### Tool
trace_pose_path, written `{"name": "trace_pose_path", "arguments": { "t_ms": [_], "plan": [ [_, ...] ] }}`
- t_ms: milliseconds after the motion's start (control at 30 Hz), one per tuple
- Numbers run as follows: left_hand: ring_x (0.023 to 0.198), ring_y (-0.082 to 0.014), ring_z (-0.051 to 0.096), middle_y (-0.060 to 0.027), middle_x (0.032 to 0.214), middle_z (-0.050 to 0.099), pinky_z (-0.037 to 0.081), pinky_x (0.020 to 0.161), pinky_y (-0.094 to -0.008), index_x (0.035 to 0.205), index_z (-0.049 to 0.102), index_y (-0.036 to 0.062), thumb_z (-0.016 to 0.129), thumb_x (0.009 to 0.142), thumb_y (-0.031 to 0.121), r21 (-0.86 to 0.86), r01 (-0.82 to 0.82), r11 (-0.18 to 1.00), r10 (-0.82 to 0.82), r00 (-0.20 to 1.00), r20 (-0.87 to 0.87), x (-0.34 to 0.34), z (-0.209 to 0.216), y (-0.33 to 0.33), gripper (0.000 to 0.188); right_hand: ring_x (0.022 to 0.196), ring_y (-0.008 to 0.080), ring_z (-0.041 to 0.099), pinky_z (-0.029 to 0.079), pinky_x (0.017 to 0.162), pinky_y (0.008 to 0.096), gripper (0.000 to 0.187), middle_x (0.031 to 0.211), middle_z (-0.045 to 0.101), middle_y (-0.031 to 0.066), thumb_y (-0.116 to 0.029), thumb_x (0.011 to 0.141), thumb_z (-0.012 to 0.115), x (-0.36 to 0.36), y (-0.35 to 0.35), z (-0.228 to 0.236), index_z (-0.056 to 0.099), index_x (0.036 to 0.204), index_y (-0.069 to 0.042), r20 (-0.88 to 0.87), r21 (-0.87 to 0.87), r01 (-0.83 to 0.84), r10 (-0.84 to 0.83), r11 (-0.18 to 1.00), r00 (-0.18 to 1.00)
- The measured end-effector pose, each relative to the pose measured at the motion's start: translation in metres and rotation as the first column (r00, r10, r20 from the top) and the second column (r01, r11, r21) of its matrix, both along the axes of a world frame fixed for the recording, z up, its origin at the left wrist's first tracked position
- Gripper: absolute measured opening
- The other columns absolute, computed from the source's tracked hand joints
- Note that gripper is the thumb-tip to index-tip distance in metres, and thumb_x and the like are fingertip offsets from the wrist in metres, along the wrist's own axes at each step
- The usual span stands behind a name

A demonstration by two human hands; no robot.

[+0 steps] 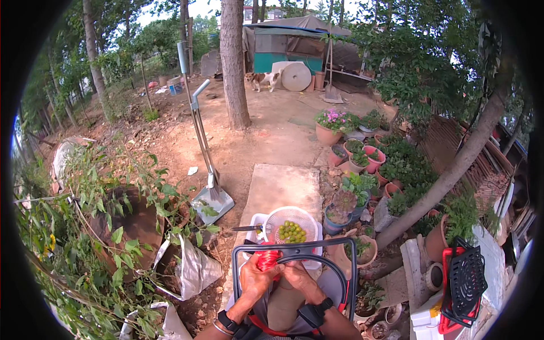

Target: Wrapping a red rope around a circular black frame.

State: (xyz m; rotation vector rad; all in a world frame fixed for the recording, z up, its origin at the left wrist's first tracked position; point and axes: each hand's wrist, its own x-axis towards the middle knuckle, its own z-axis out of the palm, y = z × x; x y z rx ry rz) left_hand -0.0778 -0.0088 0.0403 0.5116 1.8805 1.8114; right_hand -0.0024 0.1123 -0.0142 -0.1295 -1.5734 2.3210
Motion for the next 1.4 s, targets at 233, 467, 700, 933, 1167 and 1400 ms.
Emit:
{"name": "trace_pose_path", "arguments": {
  "t_ms": [233, 467, 700, 933, 1167, 1400],
  "plan": [
    [0.077, -0.0123, 0.064, -0.0045, 0.089, 0.071, 0.051, 0.072, -0.0285, 0.099, 0.067, 0.0057, 0.083, 0.067, 0.014, 0.049, 0.001, 0.999, 0.002, 0.997, -0.074, 0.006, 0.01, 0.006, 0.036, 0.088, 0.0112, 0.055, 0.046, 0.077, 0.0298, 0.021, 0.097, 0.063, 0.0004, -0.016, 0.089, 0.059, 0.006, 0.011, -0.031, 0.063, 0.106, -0.004, 0.107, 0.333, 0.135, -0.18, 0.933, 0.978],
    [0.078, -0.0084, 0.063, -0.0022, 0.093, 0.07, 0.052, 0.07, -0.0247, 0.102, 0.066, 0.0043, 0.079, 0.07, -0.001, 0.142, 0.061, 0.988, -0.067, 0.997, 0.035, -0.004, 0.001, 0.001, 0.035, 0.085, 0.0108, 0.054, 0.046, 0.076, 0.0291, 0.02, 0.092, 0.062, 0.0008, -0.019, 0.09, 0.06, 0.001, 0.008, -0.002, 0.062, 0.102, -0.003, 0.125, 0.218, 0.05, -0.079, 0.975, 0.989],
    [0.075, -0.0095, 0.064, -0.0023, 0.086, 0.071, 0.052, 0.065, -0.0275, 0.1, 0.068, 0.0073, 0.081, 0.07, 0.011, 0.148, -0.028, 0.989, 0.037, 0.998, -0.057, -0.01, -0.016, 0.003, 0.033, 0.088, 0.0148, 0.059, 0.048, 0.078, 0.031, 0.029, 0.095, 0.064, 0.0071, -0.022, 0.089, 0.067, 0.035, -0.008, 0.064, 0.063, 0.107, 0.0, 0.266, 0.613, 0.082, -0.303, 0.786, 0.915],
    [0.081, -0.0301, 0.068, -0.0126, 0.085, 0.07, 0.051, 0.069, -0.0371, 0.102, 0.067, 0.0153, 0.078, 0.069, 0.029, -0.117, -0.095, 0.989, 0.057, 0.956, -0.288, 0.001, 0.002, -0.002, 0.038, 0.095, 0.0282, 0.055, 0.042, 0.083, 0.04, 0.039, 0.099, 0.061, 0.0103, -0.017, 0.071, 0.074, 0.022, -0.008, 0.128, 0.062, 0.106, -0.004, -0.196, 0.937, 0.29, -0.393, 0.194, 0.898],
    [0.083, -0.0356, 0.066, -0.0147, 0.086, 0.069, 0.051, 0.071, -0.0421, 0.105, 0.063, 0.0118, 0.077, 0.069, 0.03, -0.276, -0.201, 0.94, 0.067, 0.901, -0.429, -0.001, 0.002, -0.006, 0.042, 0.096, 0.0263, 0.053, 0.037, 0.081, 0.0394, 0.027, 0.099, 0.058, 0.0079, -0.017, 0.072, 0.07, -0.005, -0.01, 0.116, 0.063, 0.094, -0.003, -0.185, 0.972, 0.208, -0.197, 0.106, 0.963],
    [0.08, -0.033, 0.067, -0.014, 0.085, 0.069, 0.051, 0.069, -0.0418, 0.107, 0.063, 0.0118, 0.079, 0.069, 0.038, -0.283, -0.11, 0.953, 0.012, 0.945, -0.326, 0.001, 0.017, -0.005, 0.049, 0.096, 0.0315, 0.057, 0.044, 0.085, 0.0398, 0.027, 0.1, 0.06, 0.0148, -0.02, 0.081, 0.07, -0.005, 0.007, 0.097, 0.06, 0.097, 0.0, -0.148, 0.818, 0.282, -0.29, 0.502, 0.946]
  ]
}}
